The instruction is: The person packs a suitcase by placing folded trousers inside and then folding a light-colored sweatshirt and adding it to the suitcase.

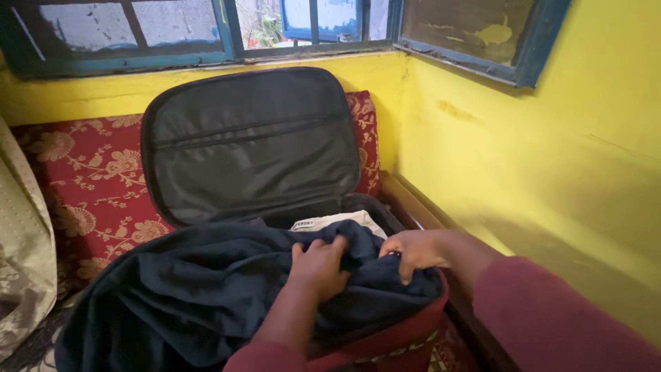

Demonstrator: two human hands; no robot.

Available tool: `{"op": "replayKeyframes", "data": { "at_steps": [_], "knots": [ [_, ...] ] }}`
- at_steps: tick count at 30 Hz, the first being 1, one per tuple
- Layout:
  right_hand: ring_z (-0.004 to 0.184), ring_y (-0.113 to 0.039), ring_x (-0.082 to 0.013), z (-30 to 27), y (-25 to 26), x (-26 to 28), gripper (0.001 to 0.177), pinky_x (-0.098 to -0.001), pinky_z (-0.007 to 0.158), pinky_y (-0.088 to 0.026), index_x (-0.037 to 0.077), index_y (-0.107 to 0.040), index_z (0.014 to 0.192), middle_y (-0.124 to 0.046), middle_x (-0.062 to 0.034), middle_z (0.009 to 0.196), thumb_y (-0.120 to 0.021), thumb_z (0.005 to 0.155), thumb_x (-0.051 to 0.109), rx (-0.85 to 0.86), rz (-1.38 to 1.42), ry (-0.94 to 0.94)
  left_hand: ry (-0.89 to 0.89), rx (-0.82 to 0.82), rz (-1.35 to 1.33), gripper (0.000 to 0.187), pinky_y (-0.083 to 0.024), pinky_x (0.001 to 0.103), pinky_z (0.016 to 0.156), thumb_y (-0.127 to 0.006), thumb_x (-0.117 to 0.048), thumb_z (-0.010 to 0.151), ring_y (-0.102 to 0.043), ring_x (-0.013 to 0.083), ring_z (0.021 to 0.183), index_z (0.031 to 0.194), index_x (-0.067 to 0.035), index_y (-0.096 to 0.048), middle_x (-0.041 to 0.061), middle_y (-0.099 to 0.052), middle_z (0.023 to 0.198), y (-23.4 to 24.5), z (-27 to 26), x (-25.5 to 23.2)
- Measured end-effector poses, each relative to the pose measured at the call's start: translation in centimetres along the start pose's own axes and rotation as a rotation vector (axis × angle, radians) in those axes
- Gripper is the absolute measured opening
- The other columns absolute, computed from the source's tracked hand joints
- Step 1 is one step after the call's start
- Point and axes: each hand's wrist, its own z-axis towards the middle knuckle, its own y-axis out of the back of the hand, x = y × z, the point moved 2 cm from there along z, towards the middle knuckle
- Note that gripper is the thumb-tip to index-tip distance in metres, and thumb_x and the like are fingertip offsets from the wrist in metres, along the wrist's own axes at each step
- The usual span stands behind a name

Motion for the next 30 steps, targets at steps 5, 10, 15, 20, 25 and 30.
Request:
{"op": "replayKeyframes", "data": {
  "at_steps": [5,10,15,20,25,30],
  "knots": [
    [0.099,-0.07,-0.0267,0.6,1.1,-2.2,0.049,-0.0387,0.082,-0.059,0.008,-0.071,0.113,-0.072,-0.0108,0.105,-0.073,0.065,-0.001,-0.07,0.133,-0.107,0.217,0.05,-0.211,0.086,-0.027,0.059,0.117,-0.069,-0.049,0.093,-0.057,0.0298,0.132,0.164,-0.023,-0.026,0.01,-0.063,0.139,1.8,-0.5,0.1],
    [0.097,-0.073,-0.0215,0.4,1.8,-2.0,0.038,-0.0361,0.082,-0.061,0.007,-0.073,0.108,-0.075,-0.0077,0.103,-0.07,0.071,0.005,-0.109,0.358,-0.168,0.067,-0.026,-0.015,0.039,-0.027,0.057,0.114,-0.059,-0.048,0.093,-0.046,0.0253,0.136,0.118,-0.022,-0.074,0.007,-0.058,0.138,1.5,-1.0,-0.5],
    [0.082,-0.068,-0.0218,2.1,3.2,-2.5,0.014,-0.0314,0.074,-0.054,0.004,-0.075,0.087,-0.074,-0.0107,0.086,-0.072,0.075,0.009,-0.521,0.415,0.235,-0.315,-0.378,0.04,0.031,-0.027,0.061,0.105,-0.062,-0.037,0.084,-0.055,0.0275,0.126,0.096,-0.016,-0.082,0.006,-0.067,0.129,-0.5,-0.3,0.1],
    [0.089,-0.066,-0.0198,8.0,3.4,-4.9,0.015,-0.0309,0.078,-0.051,0.008,-0.076,0.088,-0.073,-0.0083,0.093,-0.071,0.078,0.016,-0.52,0.007,0.301,-0.354,-0.215,0.081,0.031,-0.039,0.045,0.102,-0.057,-0.037,0.091,-0.06,0.0256,0.115,0.086,-0.016,-0.08,0.006,-0.07,0.108,-0.5,-0.8,0.5],
    [0.095,-0.066,-0.0172,8.6,1.9,-6.8,0.021,-0.0302,0.081,-0.05,0.007,-0.076,0.094,-0.073,-0.0062,0.099,-0.073,0.078,0.02,-0.526,-0.14,0.201,-0.31,-0.286,-0.066,0.044,-0.041,0.048,0.096,-0.056,-0.049,0.095,-0.062,0.0294,0.11,0.088,-0.012,-0.078,0.009,-0.072,0.106,1.2,-1.6,0.8],
    [0.092,-0.07,-0.0207,4.0,3.9,-2.3,0.046,-0.0332,0.082,-0.056,0.006,-0.067,0.117,-0.073,-0.0114,0.102,-0.074,0.072,0.001,-0.484,0.438,0.259,-0.092,-0.123,-0.16,0.052,-0.044,0.049,0.099,-0.052,-0.057,0.1,-0.065,0.0338,0.109,0.095,-0.012,-0.078,0.014,-0.075,0.104,3.4,-1.8,1.3]
  ]
}}
